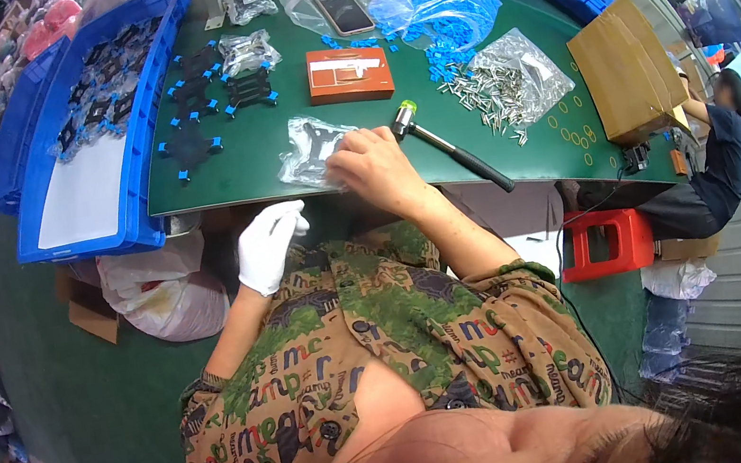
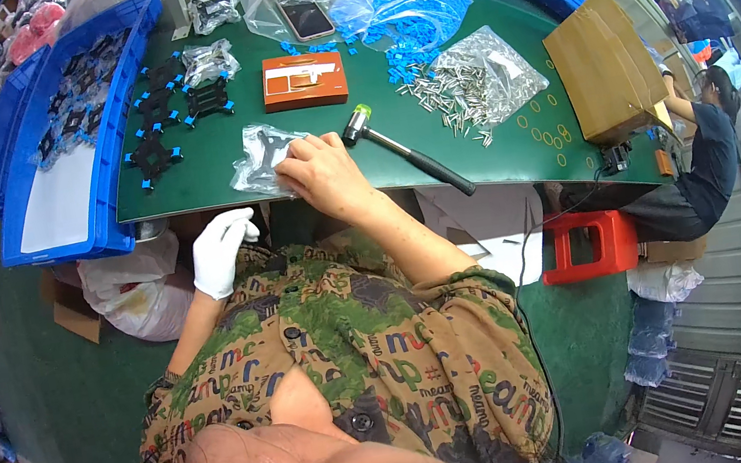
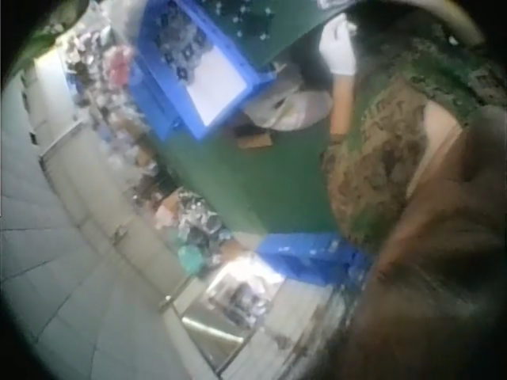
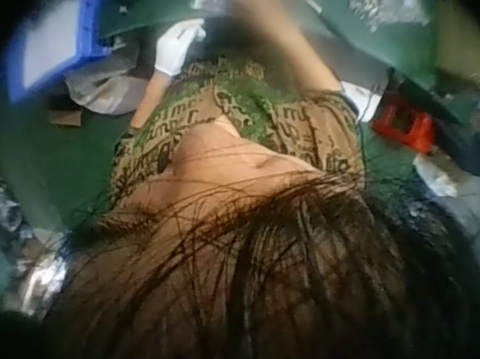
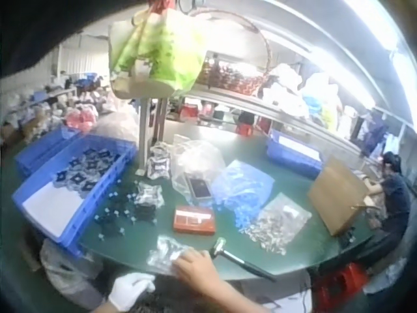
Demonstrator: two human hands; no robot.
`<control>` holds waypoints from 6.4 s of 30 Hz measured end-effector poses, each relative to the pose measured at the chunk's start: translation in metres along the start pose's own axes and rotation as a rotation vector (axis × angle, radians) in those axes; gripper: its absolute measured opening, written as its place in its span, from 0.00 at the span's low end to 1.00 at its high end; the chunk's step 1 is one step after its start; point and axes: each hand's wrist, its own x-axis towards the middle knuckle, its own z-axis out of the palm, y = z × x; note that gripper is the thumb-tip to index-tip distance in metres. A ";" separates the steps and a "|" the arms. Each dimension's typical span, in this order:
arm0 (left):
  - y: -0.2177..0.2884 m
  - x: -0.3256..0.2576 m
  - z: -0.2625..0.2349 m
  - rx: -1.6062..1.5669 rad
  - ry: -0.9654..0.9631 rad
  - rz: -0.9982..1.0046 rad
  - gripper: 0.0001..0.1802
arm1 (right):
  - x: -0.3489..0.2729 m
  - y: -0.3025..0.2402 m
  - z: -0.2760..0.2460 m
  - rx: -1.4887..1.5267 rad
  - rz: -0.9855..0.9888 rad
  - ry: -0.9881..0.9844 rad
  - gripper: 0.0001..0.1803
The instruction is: The person assembles small black plastic components by inserting metal pins and securing them with blue plastic clips. They use a hammer to tap the pins into place and then place the finished units into a blue bin. The process is repeated for multiple units throughout the video.
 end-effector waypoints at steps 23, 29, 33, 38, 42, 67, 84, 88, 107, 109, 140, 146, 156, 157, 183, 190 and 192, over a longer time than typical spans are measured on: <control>-0.037 0.015 0.032 -0.234 -0.382 -0.337 0.20 | -0.047 -0.027 -0.037 0.389 0.403 -0.034 0.16; -0.013 0.019 0.034 -0.290 -0.408 -0.317 0.24 | -0.045 -0.025 -0.017 0.400 0.327 0.031 0.11; -0.018 0.024 0.032 -0.279 -0.536 -0.369 0.20 | -0.041 -0.019 -0.027 0.566 0.477 0.234 0.11; -0.029 0.028 0.031 -0.343 -0.574 -0.363 0.17 | -0.029 0.024 -0.058 1.111 0.744 0.645 0.11; -0.016 0.026 0.027 -0.744 -0.438 -0.338 0.15 | -0.019 0.109 -0.097 0.645 0.533 0.950 0.05; -0.008 0.016 -0.033 -0.634 -0.096 -0.229 0.21 | 0.268 0.293 0.074 -0.349 0.291 -0.026 0.16; 0.010 0.048 0.023 -0.464 -0.324 -0.203 0.13 | -0.030 0.140 -0.132 -0.247 0.458 0.484 0.08; 0.014 0.052 0.061 -0.390 -0.423 -0.262 0.19 | -0.118 0.123 -0.123 -0.344 0.568 0.412 0.07; 0.002 0.023 0.088 -0.331 -0.487 -0.282 0.18 | -0.092 0.161 -0.075 -0.455 0.715 0.070 0.14; -0.002 0.024 0.086 -0.312 -0.479 -0.283 0.18 | -0.084 0.151 -0.072 -0.384 0.646 0.060 0.15; -0.014 0.018 0.088 -0.295 -0.504 -0.293 0.19 | -0.121 0.107 -0.087 -0.286 0.498 0.083 0.09; -0.013 0.017 0.088 -0.296 -0.484 -0.330 0.19 | -0.136 0.104 -0.093 -0.239 0.410 0.058 0.09; -0.015 0.016 0.089 -0.304 -0.509 -0.316 0.19 | -0.122 0.098 -0.094 -0.217 0.569 -0.037 0.09; -0.016 0.016 0.088 -0.280 -0.501 -0.313 0.19 | -0.119 0.095 -0.094 -0.250 0.568 -0.058 0.08; -0.021 0.015 0.083 -0.013 -0.488 -0.154 0.15 | -0.113 0.091 -0.087 -0.277 0.508 -0.028 0.06; -0.020 0.013 0.083 -0.064 -0.477 -0.213 0.14 | -0.106 0.097 -0.084 -0.277 0.437 -0.094 0.07; -0.023 0.014 0.082 -0.057 -0.472 -0.199 0.14 | -0.110 0.096 -0.085 -0.209 0.456 -0.014 0.07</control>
